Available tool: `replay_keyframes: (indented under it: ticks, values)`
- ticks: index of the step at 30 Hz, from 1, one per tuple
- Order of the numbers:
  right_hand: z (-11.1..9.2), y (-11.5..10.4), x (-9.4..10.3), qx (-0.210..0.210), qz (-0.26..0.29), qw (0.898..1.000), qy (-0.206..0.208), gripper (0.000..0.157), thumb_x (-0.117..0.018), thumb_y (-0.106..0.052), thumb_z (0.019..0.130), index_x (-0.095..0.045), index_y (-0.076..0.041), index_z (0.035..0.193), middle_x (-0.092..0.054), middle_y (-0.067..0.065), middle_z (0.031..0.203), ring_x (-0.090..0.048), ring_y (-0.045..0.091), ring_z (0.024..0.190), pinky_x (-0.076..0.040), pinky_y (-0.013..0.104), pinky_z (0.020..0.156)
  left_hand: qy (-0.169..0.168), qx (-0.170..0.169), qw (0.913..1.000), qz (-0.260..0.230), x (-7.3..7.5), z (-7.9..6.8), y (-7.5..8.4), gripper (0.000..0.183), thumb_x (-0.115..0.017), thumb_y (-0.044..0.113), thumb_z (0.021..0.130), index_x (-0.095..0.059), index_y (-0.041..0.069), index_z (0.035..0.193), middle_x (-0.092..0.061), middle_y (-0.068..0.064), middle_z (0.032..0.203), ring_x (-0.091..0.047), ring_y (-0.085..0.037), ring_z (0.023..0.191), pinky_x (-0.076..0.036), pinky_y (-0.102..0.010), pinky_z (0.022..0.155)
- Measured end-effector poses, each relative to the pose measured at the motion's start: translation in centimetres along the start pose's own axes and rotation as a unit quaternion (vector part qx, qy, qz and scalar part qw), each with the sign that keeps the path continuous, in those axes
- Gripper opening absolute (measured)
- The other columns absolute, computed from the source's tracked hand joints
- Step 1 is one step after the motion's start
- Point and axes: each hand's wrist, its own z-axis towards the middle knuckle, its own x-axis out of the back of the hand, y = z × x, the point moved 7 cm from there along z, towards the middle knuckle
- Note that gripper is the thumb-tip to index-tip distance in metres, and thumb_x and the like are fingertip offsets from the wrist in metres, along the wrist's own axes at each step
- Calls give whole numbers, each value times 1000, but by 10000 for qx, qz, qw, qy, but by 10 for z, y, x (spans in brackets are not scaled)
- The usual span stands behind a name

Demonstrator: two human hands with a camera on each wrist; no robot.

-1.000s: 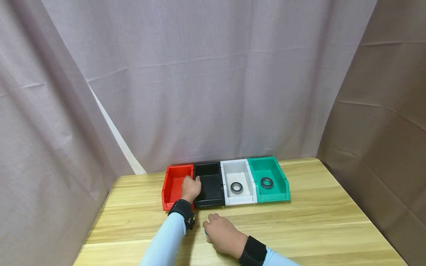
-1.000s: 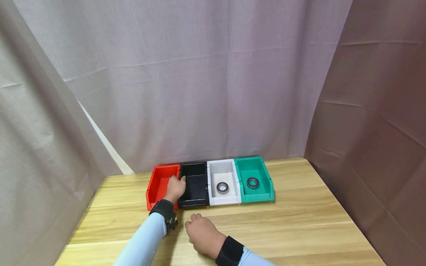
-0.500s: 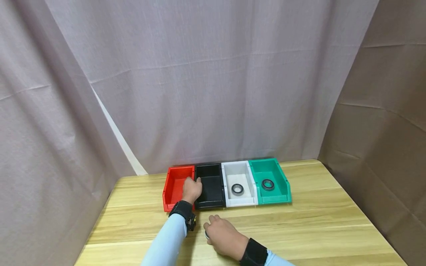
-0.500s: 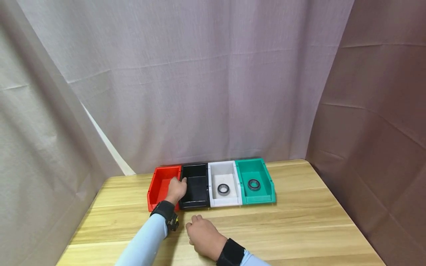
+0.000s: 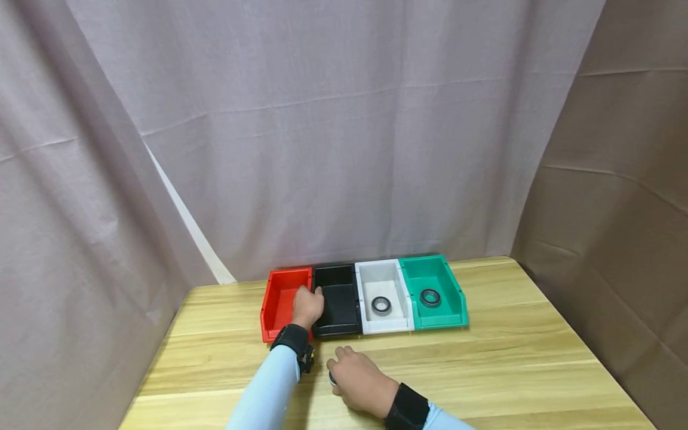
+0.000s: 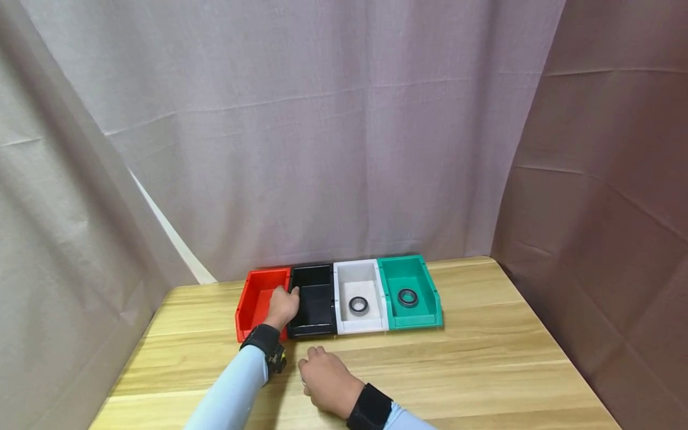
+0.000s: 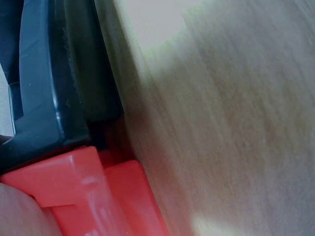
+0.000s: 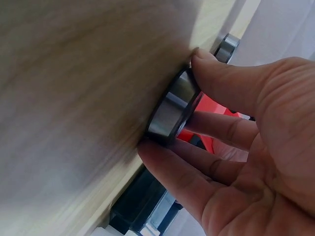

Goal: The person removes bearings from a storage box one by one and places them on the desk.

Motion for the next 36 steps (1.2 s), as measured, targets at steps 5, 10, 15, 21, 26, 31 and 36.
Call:
replay_keyframes:
  ticks: [5, 10, 15, 21, 26, 31, 36]
  values:
    - [1, -1, 0, -9, -44, 10000, -49, 31, -87, -37, 86, -75, -17, 105, -64, 0, 93, -60, 14, 84, -52, 26, 68, -45, -31, 10000, 77, -9, 12, -14, 45, -60, 31, 106, -60, -10, 123, -68, -27, 117, -64, -41, 102, -55, -51, 89]
    - [0, 0, -2, -70, 27, 9999, -77, 31, -87, -37, 86, -76, -16, 106, -64, 0, 94, -59, 14, 85, -52, 26, 68, -75, 38, 10000, 1, -6, 7, -9, 45, -61, 30, 105, -59, -11, 125, -68, -28, 120, -64, -42, 106, -56, -53, 95]
    - [-1, 2, -2, -152, 237, 9994, -182, 34, -87, -39, 86, -76, -15, 107, -64, 0, 96, -60, 15, 88, -53, 27, 71, 15, -164, 9998, 143, -19, 27, -27, 48, -60, 35, 106, -62, -10, 121, -69, -27, 115, -65, -42, 102, -56, -52, 90]
    - [-3, 8, -1, -264, 605, 9974, -279, 45, -89, -43, 83, -75, -13, 114, -65, 1, 102, -59, 14, 90, -54, 27, 76, 140, -128, 9996, 195, -29, 44, -43, 48, -60, 40, 104, -66, -6, 116, -72, -23, 110, -67, -39, 98, -55, -49, 85]
    - [-10, 18, 5, -231, 916, 9954, -157, 46, -86, -50, 86, -77, -16, 116, -62, -2, 105, -52, 11, 93, -50, 25, 75, 257, 9, 9994, 218, -27, 44, -46, 45, -62, 47, 102, -69, 2, 100, -71, -17, 88, -65, -35, 82, -47, -41, 66]
    - [-18, 39, 19, -136, 1090, 9922, 586, 45, -78, -51, 94, -78, -15, 122, -65, -1, 118, -54, 14, 108, -55, 30, 92, 893, -109, 9957, 204, -8, 28, -32, 50, -62, 54, 101, -73, 5, 106, -73, -14, 89, -66, -34, 84, -50, -47, 72]
    - [-32, 81, 38, -572, 1071, 9826, 1406, 52, -76, -53, 95, -75, -16, 131, -66, 3, 128, -58, 20, 122, -55, 39, 103, 1395, -708, 9877, -18, 20, -10, 8, 57, -67, 45, 100, -66, -1, 133, -69, -24, 128, -61, -45, 116, -46, -62, 106]
